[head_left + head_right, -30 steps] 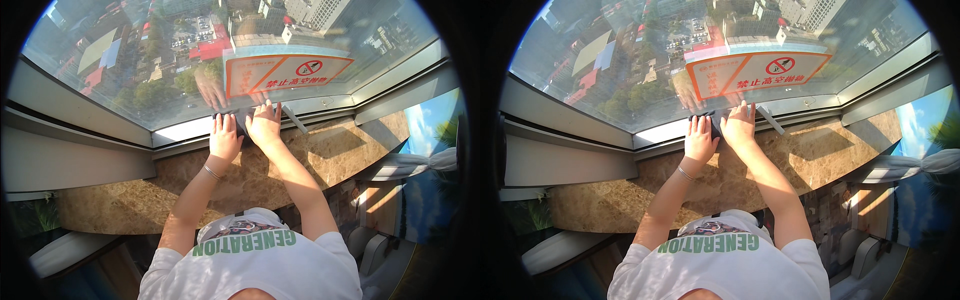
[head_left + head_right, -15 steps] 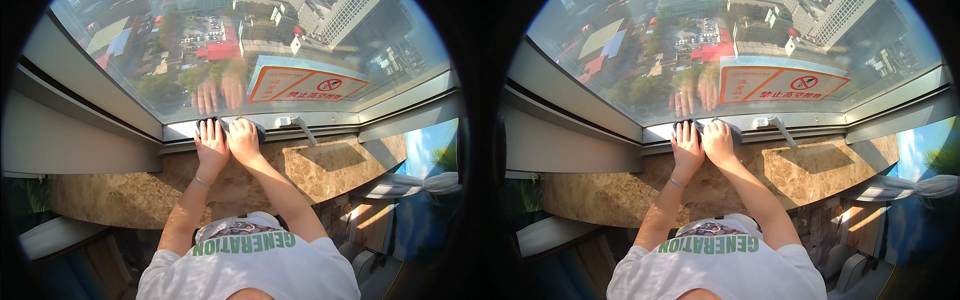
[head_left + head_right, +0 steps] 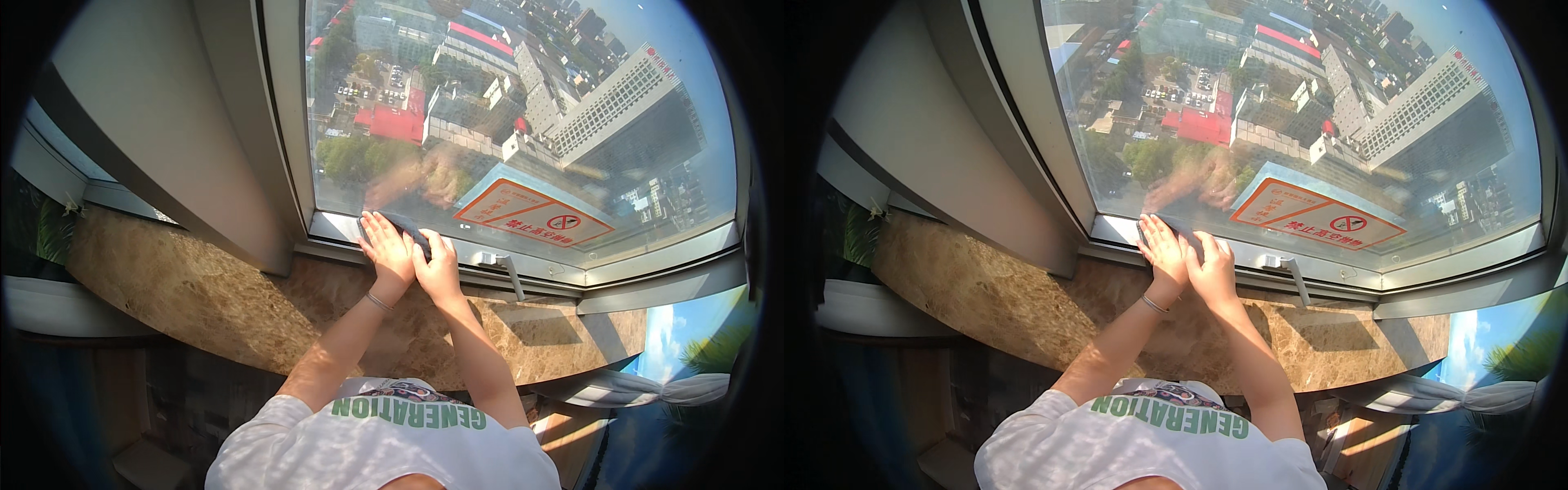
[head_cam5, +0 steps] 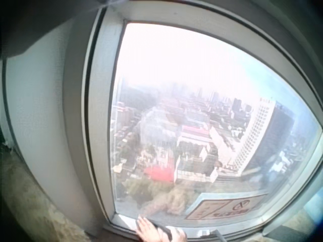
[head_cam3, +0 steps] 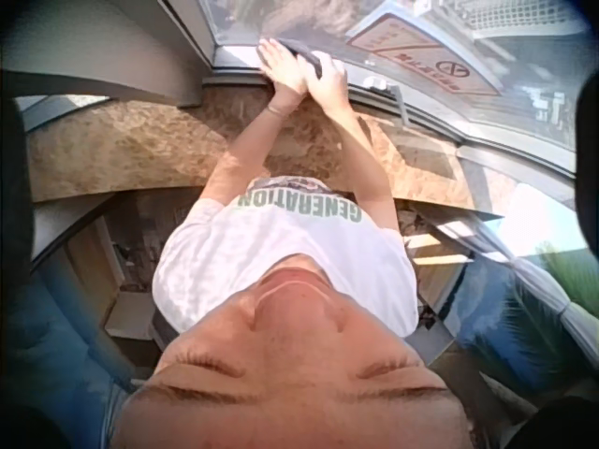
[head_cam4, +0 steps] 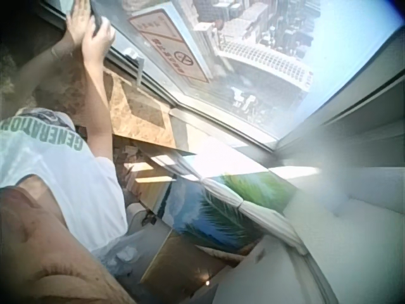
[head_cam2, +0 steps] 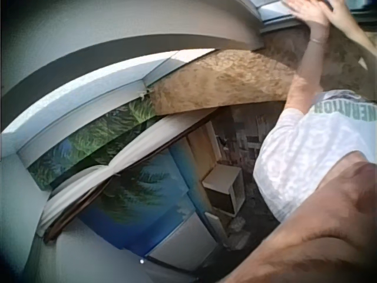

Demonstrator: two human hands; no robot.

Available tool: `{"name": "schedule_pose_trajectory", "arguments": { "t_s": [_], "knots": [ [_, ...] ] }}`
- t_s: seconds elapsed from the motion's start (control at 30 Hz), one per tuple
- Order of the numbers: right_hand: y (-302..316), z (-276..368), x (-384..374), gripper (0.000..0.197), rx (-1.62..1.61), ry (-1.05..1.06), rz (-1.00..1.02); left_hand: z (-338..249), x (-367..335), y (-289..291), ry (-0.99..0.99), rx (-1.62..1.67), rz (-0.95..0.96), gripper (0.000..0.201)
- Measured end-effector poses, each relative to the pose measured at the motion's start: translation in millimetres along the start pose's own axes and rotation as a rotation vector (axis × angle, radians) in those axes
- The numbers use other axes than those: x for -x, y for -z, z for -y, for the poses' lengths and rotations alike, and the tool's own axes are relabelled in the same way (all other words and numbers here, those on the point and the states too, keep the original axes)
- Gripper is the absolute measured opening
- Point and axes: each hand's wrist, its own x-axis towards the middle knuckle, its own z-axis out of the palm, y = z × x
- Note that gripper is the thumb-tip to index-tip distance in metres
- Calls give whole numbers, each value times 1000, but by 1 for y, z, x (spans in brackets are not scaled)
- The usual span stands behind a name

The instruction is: The person wipes a large window and the surrounding window sill using a dark cloth. They clean the glass surface and the sill area repeatedly, moving the cloth across different sections of the window.

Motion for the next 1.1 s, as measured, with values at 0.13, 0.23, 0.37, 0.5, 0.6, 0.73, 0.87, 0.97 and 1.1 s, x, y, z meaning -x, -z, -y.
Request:
{"name": "schedule_pose_trajectory", "arguments": {
  "t_s": [0.13,0.23,0.37,0.5,0.6,0.73,0.87,0.97,1.1],
  "knots": [
    [28,19,-8,22,151,124,-168,-46,-10,17,-32,256,-67,80],
    [53,39,-23,27,233,315,-292,-68,-41,27,-284,507,-388,89],
    [74,64,-38,31,321,443,-445,-106,-83,89,-497,459,-596,88],
    [71,65,-46,28,405,404,-512,-87,-102,92,-545,263,-646,86],
    [46,46,-48,24,479,348,-441,-37,-96,54,-508,145,-645,91],
    [10,9,-26,21,484,232,-134,17,-62,9,-328,36,-434,78],
    [-20,9,-8,26,272,108,67,25,-46,18,72,137,-235,70],
    [-27,19,-9,32,145,48,105,9,-57,31,69,461,-403,73],
    [-20,20,-27,39,145,298,-118,-19,-73,59,-165,500,-503,80]
  ]
}}
